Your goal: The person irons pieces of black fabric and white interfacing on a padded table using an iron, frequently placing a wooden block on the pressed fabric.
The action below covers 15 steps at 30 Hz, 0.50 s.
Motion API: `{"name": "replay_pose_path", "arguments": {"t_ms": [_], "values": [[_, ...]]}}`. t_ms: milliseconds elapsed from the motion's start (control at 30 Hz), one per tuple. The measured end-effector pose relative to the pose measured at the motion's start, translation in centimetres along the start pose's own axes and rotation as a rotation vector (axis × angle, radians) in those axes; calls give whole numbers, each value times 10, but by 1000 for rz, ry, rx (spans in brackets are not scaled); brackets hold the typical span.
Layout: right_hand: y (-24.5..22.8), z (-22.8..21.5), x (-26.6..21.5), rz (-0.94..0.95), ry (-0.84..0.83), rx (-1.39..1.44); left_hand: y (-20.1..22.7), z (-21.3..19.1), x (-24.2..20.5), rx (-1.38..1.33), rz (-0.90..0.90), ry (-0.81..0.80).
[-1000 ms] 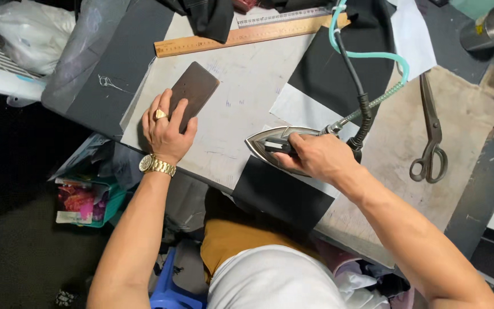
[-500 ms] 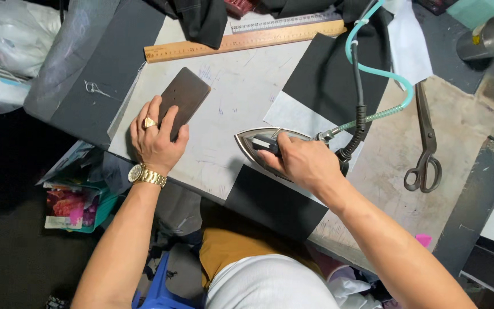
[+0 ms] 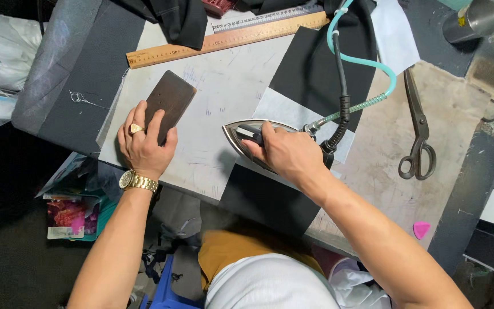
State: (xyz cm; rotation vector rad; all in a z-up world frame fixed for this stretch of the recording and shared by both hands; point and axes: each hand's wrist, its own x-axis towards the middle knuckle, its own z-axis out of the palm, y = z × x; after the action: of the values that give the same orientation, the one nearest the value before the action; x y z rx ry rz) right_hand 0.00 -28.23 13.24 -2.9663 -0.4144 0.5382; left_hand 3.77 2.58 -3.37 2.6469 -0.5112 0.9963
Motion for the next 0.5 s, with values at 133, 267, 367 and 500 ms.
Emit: {"name": "replay_pose_path", "arguments": {"t_ms": [133,267,367,500], "values": [[0,-2,4,21,-25,35,0,-1,2,-13,-6,-9],[-1,-2,4,24,-36,36,0,0,0,-8,-18,-11],[-2,-4,4,25,-37,31,-1,0,0,-14,-13,-11],[-2,-2,4,33,-43,34,-2,1,-2,-17,-17,-9]]}}
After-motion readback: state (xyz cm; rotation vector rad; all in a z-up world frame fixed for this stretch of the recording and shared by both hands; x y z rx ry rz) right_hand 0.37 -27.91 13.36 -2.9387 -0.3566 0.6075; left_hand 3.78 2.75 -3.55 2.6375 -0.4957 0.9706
